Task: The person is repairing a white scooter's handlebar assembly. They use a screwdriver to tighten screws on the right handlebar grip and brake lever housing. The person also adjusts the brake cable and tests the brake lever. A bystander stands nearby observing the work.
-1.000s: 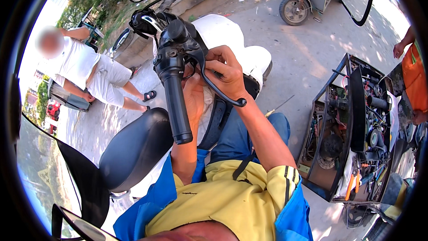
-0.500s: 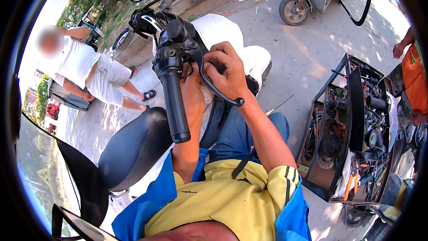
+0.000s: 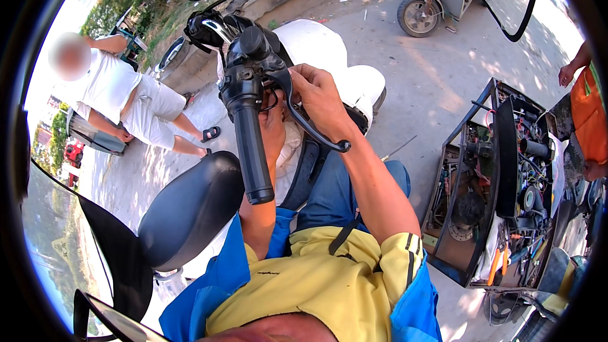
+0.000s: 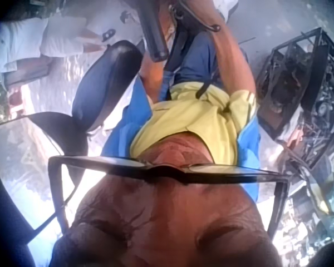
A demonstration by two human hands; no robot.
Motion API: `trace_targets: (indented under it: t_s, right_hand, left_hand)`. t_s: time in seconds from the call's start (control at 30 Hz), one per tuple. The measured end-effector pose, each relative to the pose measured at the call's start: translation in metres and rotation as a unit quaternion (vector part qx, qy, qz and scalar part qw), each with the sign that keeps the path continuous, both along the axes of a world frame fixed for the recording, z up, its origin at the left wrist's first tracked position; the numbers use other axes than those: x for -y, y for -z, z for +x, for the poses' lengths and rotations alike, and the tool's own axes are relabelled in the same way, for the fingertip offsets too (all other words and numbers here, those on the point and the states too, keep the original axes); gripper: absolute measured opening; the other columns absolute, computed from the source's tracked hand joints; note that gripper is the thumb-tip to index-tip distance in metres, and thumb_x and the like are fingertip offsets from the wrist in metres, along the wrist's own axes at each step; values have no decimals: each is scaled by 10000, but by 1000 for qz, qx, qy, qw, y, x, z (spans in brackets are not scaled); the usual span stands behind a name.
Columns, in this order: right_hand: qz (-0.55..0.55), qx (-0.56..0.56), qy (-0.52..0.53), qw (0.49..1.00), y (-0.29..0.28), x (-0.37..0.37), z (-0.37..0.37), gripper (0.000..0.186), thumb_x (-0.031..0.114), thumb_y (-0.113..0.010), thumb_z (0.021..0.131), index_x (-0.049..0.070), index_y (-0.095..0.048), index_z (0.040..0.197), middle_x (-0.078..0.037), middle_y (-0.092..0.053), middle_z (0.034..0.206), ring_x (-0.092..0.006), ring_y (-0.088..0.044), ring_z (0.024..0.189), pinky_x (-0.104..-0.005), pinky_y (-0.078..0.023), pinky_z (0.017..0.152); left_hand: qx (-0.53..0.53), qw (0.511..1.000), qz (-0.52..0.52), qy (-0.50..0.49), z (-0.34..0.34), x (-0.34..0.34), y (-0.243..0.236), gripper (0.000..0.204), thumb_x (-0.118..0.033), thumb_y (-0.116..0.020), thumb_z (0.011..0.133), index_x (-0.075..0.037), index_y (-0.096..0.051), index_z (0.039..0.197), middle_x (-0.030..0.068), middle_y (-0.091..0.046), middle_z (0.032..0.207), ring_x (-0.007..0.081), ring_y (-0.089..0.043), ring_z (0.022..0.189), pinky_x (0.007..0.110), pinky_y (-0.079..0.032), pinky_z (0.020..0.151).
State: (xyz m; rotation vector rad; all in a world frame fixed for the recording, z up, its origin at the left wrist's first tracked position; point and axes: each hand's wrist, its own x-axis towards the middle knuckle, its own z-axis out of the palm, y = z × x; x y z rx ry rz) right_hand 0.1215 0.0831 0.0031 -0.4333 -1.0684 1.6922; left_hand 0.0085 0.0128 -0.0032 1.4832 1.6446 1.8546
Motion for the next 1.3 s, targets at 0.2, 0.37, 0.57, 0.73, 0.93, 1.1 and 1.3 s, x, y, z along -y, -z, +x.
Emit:
trace_targets:
  t_s: [0.2, 0.37, 0.57, 0.73, 0.93, 1.1, 1.3]
  right_hand:
    - [17, 55, -24, 998, -12, 7, 7, 299, 255, -616, 1069, -32, -686, 1119, 6, -670, 831, -46, -509, 677, -226, -433, 604]
    - [10, 53, -17, 998, -2, 3, 2, 318, 289, -630, 1064, -22, -697, 1081, 8, -676, 833, -40, -498, 682, -207, -406, 605]
    - [-7, 49, -11, 999, -6, 8, 0, 336, 307, -625, 1068, -19, -708, 1065, 9, -676, 828, -28, -501, 684, -205, -396, 605]
    - [0, 78, -4, 997, -10, 9, 6, 332, 293, -621, 1068, -25, -716, 1056, 3, -660, 798, -40, -503, 671, -212, -401, 604]
    - [-10, 77, 2, 997, -12, 12, 9, 298, 250, -651, 1042, -42, -712, 1027, -8, -620, 752, -63, -508, 649, -229, -408, 597]
    - [-23, 36, 8, 999, -1, 7, 6, 239, 207, -700, 1000, -30, -698, 971, -4, -592, 728, -73, -517, 643, -235, -408, 591]
    - [-35, 25, 25, 999, 2, 10, 4, 224, 192, -724, 993, -27, -692, 958, 3, -603, 738, -66, -511, 646, -221, -397, 586]
  left_hand:
    - [-103, 994, -5, -36, -4, 1, -6, 248, -241, -635, 1033, -72, -717, 1195, 160, -734, 1062, 360, -705, 943, 447, -538, 809]
    - [-69, 997, 19, -7, 2, -5, -8, 227, -205, -613, 1041, -68, -707, 1196, 146, -734, 1062, 331, -705, 951, 429, -541, 810]
    - [-17, 999, 43, 21, 13, -7, -12, 206, -161, -587, 1051, -63, -694, 1198, 130, -734, 1063, 297, -705, 960, 406, -545, 812]
    - [38, 996, 73, 39, 17, -6, -15, 167, -137, -584, 1063, -56, -686, 1168, 73, -723, 1020, 195, -676, 901, 342, -533, 774]
    - [181, 980, 27, 78, 13, -3, -10, 168, -150, -584, 1077, -58, -674, 1184, 37, -698, 981, 110, -623, 820, 277, -498, 716]
    - [153, 988, -9, -3, 24, 4, -13, 189, -146, -581, 1079, -54, -671, 1217, 53, -709, 1016, 134, -653, 884, 290, -517, 774]
    - [210, 967, 124, 71, 18, -14, 15, 196, -113, -596, 1063, -20, -668, 1221, 73, -726, 1071, 165, -673, 1005, 318, -522, 888]
